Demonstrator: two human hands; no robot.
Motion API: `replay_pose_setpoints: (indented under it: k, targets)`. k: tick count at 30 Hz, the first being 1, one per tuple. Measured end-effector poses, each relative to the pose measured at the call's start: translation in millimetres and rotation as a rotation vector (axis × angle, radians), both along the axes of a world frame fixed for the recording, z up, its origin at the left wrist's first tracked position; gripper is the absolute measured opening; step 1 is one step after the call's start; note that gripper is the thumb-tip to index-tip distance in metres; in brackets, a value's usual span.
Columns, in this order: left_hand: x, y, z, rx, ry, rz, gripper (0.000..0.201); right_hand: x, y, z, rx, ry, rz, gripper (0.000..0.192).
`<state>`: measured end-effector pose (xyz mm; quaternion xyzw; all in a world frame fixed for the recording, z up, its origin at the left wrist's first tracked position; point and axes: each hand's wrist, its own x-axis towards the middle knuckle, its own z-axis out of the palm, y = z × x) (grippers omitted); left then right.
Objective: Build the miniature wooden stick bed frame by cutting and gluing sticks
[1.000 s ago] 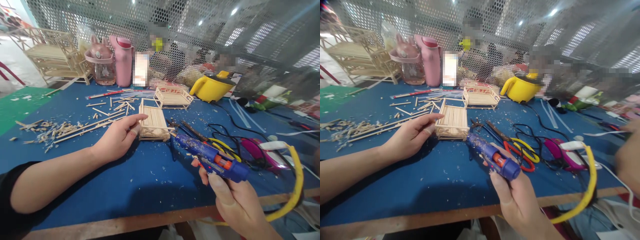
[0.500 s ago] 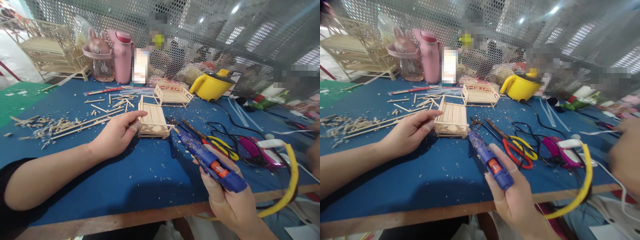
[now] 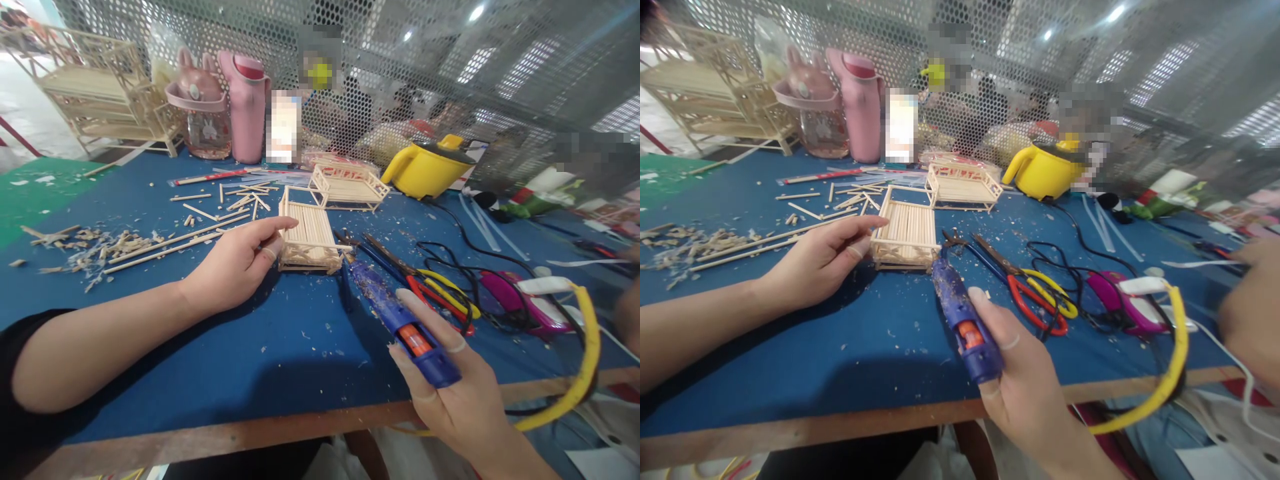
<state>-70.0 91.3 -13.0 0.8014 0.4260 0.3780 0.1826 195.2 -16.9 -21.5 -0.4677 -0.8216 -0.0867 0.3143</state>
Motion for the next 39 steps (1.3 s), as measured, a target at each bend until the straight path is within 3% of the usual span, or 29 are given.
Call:
replay_pose_setpoints:
  k: [9, 15, 28, 39]
  targets:
    - [-0.1, -0.3, 0.4, 0.010, 0.015, 0.010, 0.038, -0.6, 0.5, 3.3, 0.091, -0.233, 0.056, 0.062]
    - [-0.4, -0.4, 0.5, 0.021, 0.024, 0.012, 0.037, 2.0, -4.0, 3.8, 0.119, -0.255, 0.088, 0.065]
    - [-1.0, -0.1, 0.3, 0.025, 0.028, 0.009, 0.038, 4.1, 0.0, 5.3, 0.147, -0.332, 0.060, 0.050]
    - [-0.6, -0.1, 0.7, 0.019, 0.021, -0.012, 0.037, 5.7, -1.1, 5.1, 0.137, -0.327, 0.050, 0.060]
